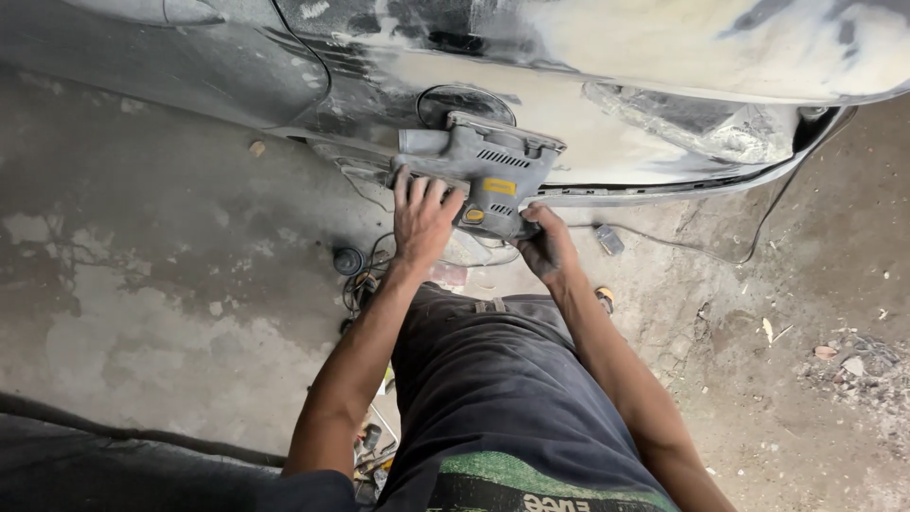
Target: The person uses an electric sander to smooth the surface of a car's front bumper. They move the tool across the white painted area, occasionally pausing to wipe the surface with their hand to check the progress.
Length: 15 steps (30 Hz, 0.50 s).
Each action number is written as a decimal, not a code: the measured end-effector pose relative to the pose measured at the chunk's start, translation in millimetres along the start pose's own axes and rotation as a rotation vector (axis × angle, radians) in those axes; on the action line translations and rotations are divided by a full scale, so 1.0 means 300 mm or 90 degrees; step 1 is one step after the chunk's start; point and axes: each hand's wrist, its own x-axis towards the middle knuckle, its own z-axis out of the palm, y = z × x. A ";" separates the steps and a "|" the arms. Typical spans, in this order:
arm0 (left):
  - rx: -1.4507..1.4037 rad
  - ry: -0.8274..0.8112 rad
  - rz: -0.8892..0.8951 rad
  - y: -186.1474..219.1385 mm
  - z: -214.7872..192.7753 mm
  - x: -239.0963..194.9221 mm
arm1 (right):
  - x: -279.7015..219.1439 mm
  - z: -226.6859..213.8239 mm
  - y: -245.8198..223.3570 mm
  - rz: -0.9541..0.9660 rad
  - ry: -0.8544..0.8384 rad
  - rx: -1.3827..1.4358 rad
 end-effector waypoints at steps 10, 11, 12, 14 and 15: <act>-0.100 0.004 -0.009 0.333 0.088 0.025 | -0.055 -0.307 -0.152 -0.069 0.040 0.041; -0.108 -0.002 -0.006 0.361 0.100 0.027 | -0.063 -0.335 -0.168 -0.072 0.026 0.060; -0.114 -0.008 -0.002 0.383 0.110 0.030 | -0.067 -0.358 -0.182 -0.075 0.011 0.080; -0.122 -0.012 -0.003 0.385 0.118 0.026 | -0.062 -0.384 -0.187 -0.075 -0.013 0.085; -0.133 -0.016 0.000 0.385 0.121 0.026 | -0.060 -0.396 -0.190 -0.078 -0.035 0.091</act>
